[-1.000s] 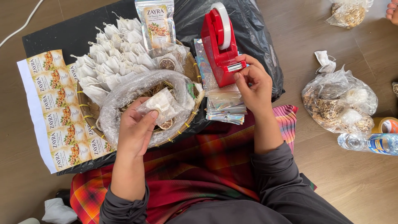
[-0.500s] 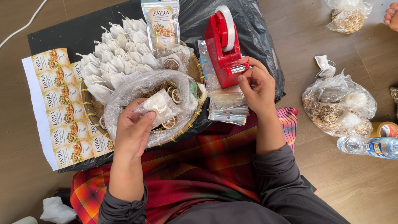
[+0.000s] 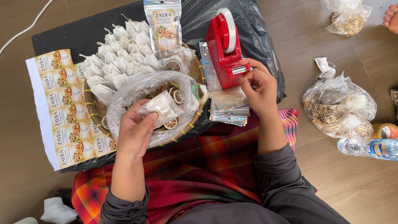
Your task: Packaging dried lemon slices into small plastic bags and sealing them with a tape dispenser.
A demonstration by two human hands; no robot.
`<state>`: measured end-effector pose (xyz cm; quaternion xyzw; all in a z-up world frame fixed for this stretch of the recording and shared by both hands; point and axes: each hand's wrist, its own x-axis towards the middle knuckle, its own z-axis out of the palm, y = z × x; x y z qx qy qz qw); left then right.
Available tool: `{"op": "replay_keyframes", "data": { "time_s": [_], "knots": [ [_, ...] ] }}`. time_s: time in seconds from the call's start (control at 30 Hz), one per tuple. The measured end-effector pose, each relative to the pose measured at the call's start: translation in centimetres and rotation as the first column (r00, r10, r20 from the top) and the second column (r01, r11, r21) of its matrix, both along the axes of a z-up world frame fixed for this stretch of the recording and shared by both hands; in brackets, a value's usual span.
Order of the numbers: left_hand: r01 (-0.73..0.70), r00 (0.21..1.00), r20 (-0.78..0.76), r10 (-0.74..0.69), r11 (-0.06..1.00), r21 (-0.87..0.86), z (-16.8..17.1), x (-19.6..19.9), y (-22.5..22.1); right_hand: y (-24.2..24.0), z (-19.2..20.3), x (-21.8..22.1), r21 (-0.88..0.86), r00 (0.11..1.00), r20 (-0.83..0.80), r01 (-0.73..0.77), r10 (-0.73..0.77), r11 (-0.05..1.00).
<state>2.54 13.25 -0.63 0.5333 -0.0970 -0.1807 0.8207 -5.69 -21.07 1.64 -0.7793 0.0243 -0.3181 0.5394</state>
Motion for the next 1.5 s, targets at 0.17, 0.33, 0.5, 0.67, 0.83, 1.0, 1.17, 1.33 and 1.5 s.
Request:
{"op": "replay_keyframes", "data": {
  "time_s": [0.17, 0.33, 0.5, 0.67, 0.83, 1.0, 1.17, 1.33, 1.5],
  "knots": [
    [-0.036, 0.999, 0.001, 0.036, 0.999, 0.006, -1.6, 0.5, 1.0, 0.2, 2.4, -0.6, 0.021, 0.996, -0.009, -0.089, 0.089, 0.996],
    [-0.067, 0.998, -0.001, 0.067, 0.998, 0.011, 0.4, 0.3, 0.8, -1.2, 1.3, -1.2, -0.031, 0.993, 0.002, -0.120, 0.120, 0.992],
    [-0.079, 0.996, 0.055, 0.077, 0.996, 0.050, 1.1, 0.3, 1.0, -0.7, 2.2, -1.7, -0.249, 0.998, 0.044, 0.055, -0.045, 0.967],
    [-0.113, 0.987, 0.135, 0.093, 0.983, 0.147, 3.2, -0.1, 0.5, 3.5, 5.1, -1.4, -0.444, 0.999, 0.038, 0.038, -0.024, 0.895],
    [-0.115, 0.985, 0.147, 0.091, 0.979, 0.166, 2.4, 0.0, 1.1, 7.8, 6.8, -0.3, -0.546, 0.993, 0.019, -0.086, 0.115, 0.834],
    [-0.031, 0.992, 0.127, 0.010, 0.986, 0.165, 4.0, 0.1, 1.2, 12.4, 10.2, 1.6, -0.532, 0.942, -0.006, -0.288, 0.337, 0.797],
    [0.010, 0.995, 0.101, -0.024, 0.990, 0.138, 1.8, 0.9, 1.1, 14.3, 12.2, 4.1, -0.523, 0.856, -0.098, -0.478, 0.507, 0.706],
    [0.035, 0.995, 0.092, -0.049, 0.988, 0.149, 2.3, 0.9, 1.3, 14.9, 13.0, 5.9, -0.517, 0.771, -0.215, -0.610, 0.599, 0.600],
    [0.107, 0.991, 0.071, -0.115, 0.988, 0.109, 4.4, 0.4, 1.0, 14.1, 11.8, 6.6, -0.415, 0.698, -0.292, -0.709, 0.654, 0.570]
  ]
}}
